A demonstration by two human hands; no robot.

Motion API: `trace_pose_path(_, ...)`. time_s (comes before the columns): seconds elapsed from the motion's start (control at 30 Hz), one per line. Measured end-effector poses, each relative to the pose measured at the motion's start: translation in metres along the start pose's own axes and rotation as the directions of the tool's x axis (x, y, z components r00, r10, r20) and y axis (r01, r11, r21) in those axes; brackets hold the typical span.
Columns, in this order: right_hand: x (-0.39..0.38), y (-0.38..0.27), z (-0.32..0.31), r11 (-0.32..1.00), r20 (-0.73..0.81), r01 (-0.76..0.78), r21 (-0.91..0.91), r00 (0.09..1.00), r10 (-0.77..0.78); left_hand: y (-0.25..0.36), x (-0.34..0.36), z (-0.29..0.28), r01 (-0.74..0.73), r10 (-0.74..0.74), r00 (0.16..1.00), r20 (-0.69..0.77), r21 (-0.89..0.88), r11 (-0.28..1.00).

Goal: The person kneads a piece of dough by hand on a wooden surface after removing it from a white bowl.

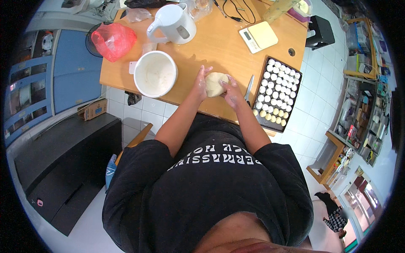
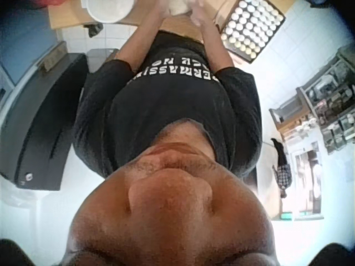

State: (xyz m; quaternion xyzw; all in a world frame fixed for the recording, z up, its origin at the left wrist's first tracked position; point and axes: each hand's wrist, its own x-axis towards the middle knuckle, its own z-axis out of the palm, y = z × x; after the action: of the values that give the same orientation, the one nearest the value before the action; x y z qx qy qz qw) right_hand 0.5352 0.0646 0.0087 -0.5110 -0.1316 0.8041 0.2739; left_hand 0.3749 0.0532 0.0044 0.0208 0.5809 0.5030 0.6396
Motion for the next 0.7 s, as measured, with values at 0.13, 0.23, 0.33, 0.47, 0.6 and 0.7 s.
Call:
trace_pose_path(0.13,-0.018,-0.021,-0.001,0.981,0.074,0.194,0.024,0.978,-0.195,0.030,-0.035,-0.004,0.107,-0.034,0.943,0.332,-0.203,0.973)
trace_pose_path(0.23,-0.046,-0.043,0.008,0.945,0.128,0.299,0.131,0.940,-0.315,0.048,-0.063,0.008,0.055,-0.042,0.982,0.186,-0.064,0.996)
trace_pose_path(0.33,-0.066,-0.056,0.024,0.900,0.132,0.411,0.145,0.894,-0.429,0.052,-0.079,0.017,0.091,0.122,0.808,0.577,-0.327,0.941)
trace_pose_path(0.47,-0.081,-0.056,0.030,0.597,0.082,0.634,-0.492,0.716,-0.693,0.059,-0.106,0.044,0.055,0.124,0.750,0.650,-0.247,0.967)
trace_pose_path(0.6,-0.110,-0.060,0.047,0.289,0.035,0.484,-0.826,0.556,-0.830,0.069,-0.125,0.057,-0.038,0.234,0.736,0.635,-0.306,0.951)
trace_pose_path(0.7,-0.122,-0.043,0.063,0.067,0.213,0.535,-0.842,0.444,-0.870,0.078,-0.134,0.054,-0.017,0.257,0.727,0.637,-0.357,0.934)
